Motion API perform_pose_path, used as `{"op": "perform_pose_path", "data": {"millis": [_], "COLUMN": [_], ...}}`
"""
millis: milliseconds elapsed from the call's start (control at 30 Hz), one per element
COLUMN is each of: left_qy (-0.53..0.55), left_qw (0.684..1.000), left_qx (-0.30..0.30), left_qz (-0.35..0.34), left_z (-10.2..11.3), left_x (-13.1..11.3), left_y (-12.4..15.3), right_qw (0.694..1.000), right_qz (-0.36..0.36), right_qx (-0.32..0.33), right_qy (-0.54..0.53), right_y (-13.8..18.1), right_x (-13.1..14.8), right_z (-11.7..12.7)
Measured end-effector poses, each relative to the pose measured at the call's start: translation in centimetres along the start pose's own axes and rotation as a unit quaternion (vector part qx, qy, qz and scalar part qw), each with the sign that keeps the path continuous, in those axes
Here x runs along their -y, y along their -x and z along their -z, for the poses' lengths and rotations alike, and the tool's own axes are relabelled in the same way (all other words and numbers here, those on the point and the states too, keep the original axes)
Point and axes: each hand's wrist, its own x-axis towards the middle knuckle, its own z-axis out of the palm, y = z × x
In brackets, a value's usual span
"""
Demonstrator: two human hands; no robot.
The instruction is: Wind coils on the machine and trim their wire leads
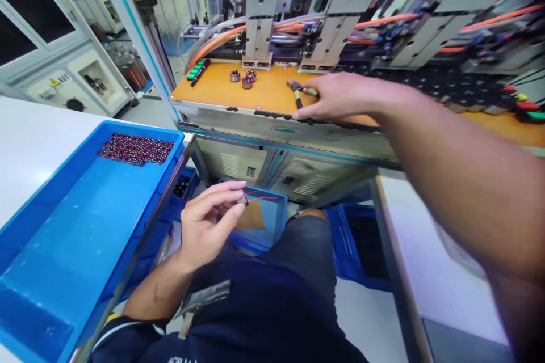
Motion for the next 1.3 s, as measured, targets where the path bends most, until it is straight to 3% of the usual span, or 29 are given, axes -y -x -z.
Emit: {"op": "perform_pose_path", "data": {"millis": [100, 200, 300, 400, 433, 467, 533, 600, 633, 733, 867, 967, 1167, 1300], "left_qy": [0.003, 0.002, -0.007, -0.021, -0.027, -0.031, -0.037, -0.038, -0.039, -0.046, -0.04, -0.027, -0.042, -0.043], "left_qw": [1.0, 1.0, 1.0, 1.0, 0.999, 0.999, 0.999, 0.999, 0.999, 0.999, 0.999, 0.999, 0.998, 0.997], "left_qx": [-0.001, 0.007, 0.013, 0.01, 0.007, 0.005, 0.003, 0.008, 0.01, 0.013, 0.027, 0.037, 0.044, 0.054], "left_qz": [-0.002, -0.008, -0.009, -0.015, -0.02, -0.024, -0.03, -0.031, -0.029, -0.016, -0.013, -0.02, -0.029, -0.035], "left_z": [-0.2, -0.5, -0.8, -1.0, -1.0, -1.0, -1.0, -0.9, -0.9, -1.1, -1.7, -2.1, -2.0, -1.6], "left_x": [0.2, 0.3, 0.4, 0.5, 0.5, 0.5, 0.6, 0.7, 0.7, 0.8, 0.9, 0.8, 0.5, 0.5], "left_y": [0.0, 0.0, -0.1, -0.3, -0.3, -0.4, -0.5, -0.6, -0.6, -0.7, -0.8, -0.8, -0.6, -0.5], "right_qw": [0.998, 0.986, 0.96, 0.943, 0.939, 0.914, 0.81, 0.741, 0.726, 0.717, 0.756, 0.753, 0.766, 0.745], "right_qz": [0.053, 0.118, 0.173, 0.133, 0.111, 0.054, -0.055, -0.092, -0.09, -0.05, 0.055, 0.128, 0.139, 0.157], "right_qx": [-0.023, -0.116, -0.213, -0.244, -0.228, -0.166, 0.035, 0.145, 0.171, 0.186, 0.092, 0.046, 0.083, 0.088], "right_qy": [0.029, 0.008, -0.058, -0.182, -0.234, -0.367, -0.583, -0.649, -0.66, -0.67, -0.646, -0.644, -0.622, -0.643], "right_y": [2.7, 6.1, 10.1, 14.7, 16.3, 17.8, 20.6, 22.8, 23.6, 25.5, 26.2, 25.6, 24.0, 23.6], "right_x": [-2.8, -4.4, -4.2, -2.0, -0.9, 0.1, 2.1, 3.8, 4.4, 5.6, 6.2, 6.4, 6.3, 6.5], "right_z": [-1.4, -3.8, -6.2, -8.8, -9.8, -11.0, -13.5, -15.4, -16.1, -16.2, -13.9, -12.6, -11.8, -11.7]}}
